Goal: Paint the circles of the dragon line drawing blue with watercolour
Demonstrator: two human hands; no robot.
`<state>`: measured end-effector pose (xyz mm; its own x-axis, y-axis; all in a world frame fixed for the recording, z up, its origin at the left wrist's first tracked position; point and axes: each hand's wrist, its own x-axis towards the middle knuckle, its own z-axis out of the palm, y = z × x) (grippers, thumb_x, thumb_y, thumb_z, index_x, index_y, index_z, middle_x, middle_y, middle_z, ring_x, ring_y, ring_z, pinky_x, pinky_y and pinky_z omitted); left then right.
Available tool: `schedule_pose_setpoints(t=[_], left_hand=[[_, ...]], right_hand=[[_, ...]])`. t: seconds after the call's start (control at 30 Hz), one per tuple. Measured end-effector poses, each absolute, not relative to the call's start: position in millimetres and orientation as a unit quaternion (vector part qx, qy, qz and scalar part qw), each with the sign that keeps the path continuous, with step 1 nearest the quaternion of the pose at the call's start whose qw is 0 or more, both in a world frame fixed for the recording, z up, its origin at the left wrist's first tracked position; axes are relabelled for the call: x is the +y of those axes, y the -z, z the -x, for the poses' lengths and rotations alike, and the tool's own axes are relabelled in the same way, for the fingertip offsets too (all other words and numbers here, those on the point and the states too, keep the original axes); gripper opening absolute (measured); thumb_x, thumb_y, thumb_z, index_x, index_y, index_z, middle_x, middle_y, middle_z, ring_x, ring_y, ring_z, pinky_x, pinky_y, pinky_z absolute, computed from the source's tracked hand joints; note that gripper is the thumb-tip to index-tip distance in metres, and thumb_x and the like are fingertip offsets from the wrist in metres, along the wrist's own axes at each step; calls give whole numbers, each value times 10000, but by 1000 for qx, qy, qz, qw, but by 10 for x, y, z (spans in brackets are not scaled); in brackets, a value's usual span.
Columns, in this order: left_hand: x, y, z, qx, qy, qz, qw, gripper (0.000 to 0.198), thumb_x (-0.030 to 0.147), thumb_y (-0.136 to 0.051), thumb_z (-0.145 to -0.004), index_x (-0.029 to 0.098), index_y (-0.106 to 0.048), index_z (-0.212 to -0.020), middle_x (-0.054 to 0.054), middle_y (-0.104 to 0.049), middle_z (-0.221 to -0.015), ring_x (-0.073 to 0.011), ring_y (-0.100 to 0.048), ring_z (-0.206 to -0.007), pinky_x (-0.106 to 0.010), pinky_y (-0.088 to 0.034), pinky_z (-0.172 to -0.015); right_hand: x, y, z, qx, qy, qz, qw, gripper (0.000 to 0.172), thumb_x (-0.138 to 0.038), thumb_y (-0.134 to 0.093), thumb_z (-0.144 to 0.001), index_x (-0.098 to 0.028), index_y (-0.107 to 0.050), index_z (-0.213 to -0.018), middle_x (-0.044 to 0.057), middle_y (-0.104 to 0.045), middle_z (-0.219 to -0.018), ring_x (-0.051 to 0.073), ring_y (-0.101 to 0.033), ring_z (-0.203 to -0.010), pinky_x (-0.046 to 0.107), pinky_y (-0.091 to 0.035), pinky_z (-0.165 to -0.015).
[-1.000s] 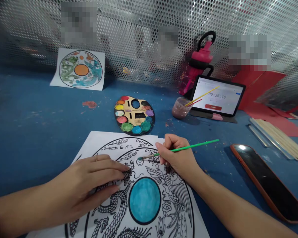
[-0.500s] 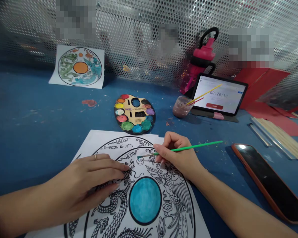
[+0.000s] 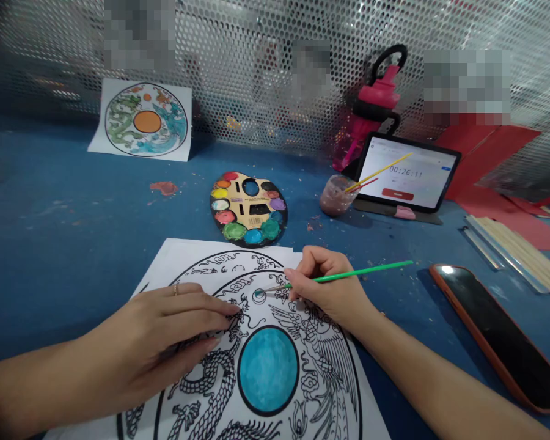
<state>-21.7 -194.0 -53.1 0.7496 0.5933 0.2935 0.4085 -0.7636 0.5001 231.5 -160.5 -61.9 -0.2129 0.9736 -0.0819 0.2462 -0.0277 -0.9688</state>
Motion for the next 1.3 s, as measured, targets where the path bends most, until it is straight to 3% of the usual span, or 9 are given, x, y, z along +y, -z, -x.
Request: schedule_pose_setpoints(t=[1.3], left_hand=[[-1948, 536, 216, 278, -214, -911, 219, 213, 166, -465, -897, 172, -637, -1021, -35, -672, -1056, -166, -609, -904, -303, -517, -808]], right_hand=[[-1594, 635, -2341, -612, -468, 505, 390, 357, -186, -618, -778, -203, -328, -571, -49, -521, -499, 75, -515, -431, 183, -354, -417]])
